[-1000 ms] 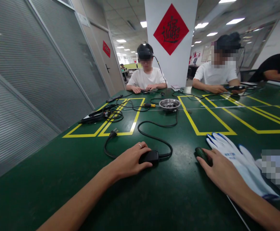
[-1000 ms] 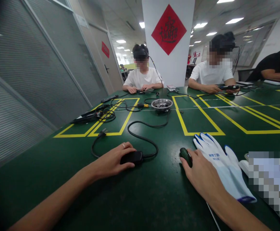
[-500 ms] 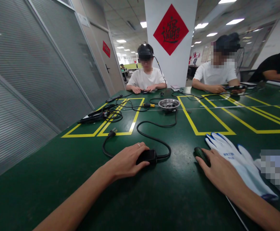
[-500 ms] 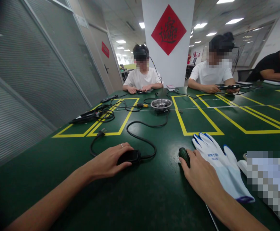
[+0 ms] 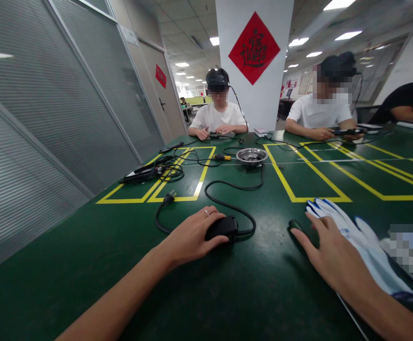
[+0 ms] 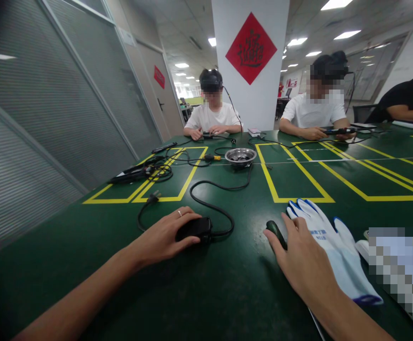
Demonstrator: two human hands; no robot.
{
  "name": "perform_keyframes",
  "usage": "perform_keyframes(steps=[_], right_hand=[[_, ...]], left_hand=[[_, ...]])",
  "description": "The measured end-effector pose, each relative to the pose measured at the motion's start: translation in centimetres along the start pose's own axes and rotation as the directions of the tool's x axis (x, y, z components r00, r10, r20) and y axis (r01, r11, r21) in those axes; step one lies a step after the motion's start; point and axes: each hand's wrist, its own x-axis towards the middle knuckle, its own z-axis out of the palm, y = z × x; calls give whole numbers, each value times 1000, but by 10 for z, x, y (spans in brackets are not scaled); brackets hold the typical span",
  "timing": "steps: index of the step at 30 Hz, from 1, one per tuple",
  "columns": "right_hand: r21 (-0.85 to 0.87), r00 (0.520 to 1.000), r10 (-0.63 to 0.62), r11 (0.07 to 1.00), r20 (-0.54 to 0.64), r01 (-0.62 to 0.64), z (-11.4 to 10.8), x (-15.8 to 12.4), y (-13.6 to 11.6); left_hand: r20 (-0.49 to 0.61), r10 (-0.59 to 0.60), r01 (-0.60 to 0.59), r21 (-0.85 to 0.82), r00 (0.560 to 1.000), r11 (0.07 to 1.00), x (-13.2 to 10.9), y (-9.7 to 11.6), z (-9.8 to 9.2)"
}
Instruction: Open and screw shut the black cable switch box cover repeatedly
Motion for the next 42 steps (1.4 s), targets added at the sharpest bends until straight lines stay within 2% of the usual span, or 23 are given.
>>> perform_keyframes(steps=[2,4,7,9,11,15,17,19,22,25,27,34,36,38,40,42], right_hand=[[159,997,-80,984,-5,80,-8,-8,-12],[385,974,-161,919,161,88,-12,-18,-27],[653,872,-216,743,439,-145,-11,-32,-47],[756,821,-249,585,513,-294,-6,-36,-54],[810,799,-274,436,535,-393,-2,-35,-55],[840,814,-212,168,541,-515,5,-25,-47],[830,820,-148,2,552,-558,7,-19,-42],[796,808,-94,-136,582,-590,7,-14,-38],[750,772,-19,-221,636,-623,5,-8,-36],[739,748,50,-214,662,-639,2,-7,-37],[741,743,81,-199,664,-641,1,-7,-37],[727,717,131,-197,685,-658,1,-5,-31],[737,729,116,-152,675,-658,2,-3,-25],[793,792,106,48,601,-608,3,2,-18],[813,865,91,305,493,-496,3,10,-13],[783,915,76,492,396,-380,4,19,-10]], left_hand=[[-25,-1,-1,-58,1000,998,-1,12,4],[-32,17,-21,-136,999,990,-3,28,12],[-31,55,-60,-242,998,968,-6,53,27],[-16,61,-63,-291,998,955,-9,65,36],[-7,59,-58,-310,998,949,-10,70,39],[-35,88,-94,-222,995,971,-8,59,27],[-60,11,-15,-69,998,997,-6,44,18],[-59,-96,101,99,994,990,-5,26,12],[44,-194,183,178,980,967,-6,3,9],[142,-175,160,108,974,981,-8,-9,9],[153,-159,151,63,975,987,-8,-11,8],[64,-133,130,43,989,991,-2,-11,4],[32,-123,121,56,992,991,-1,-9,3],[-7,-114,114,66,993,991,-1,-7,2],[-55,-108,112,71,993,991,-1,-5,1],[-97,-106,113,71,990,991,-1,-3,0]])
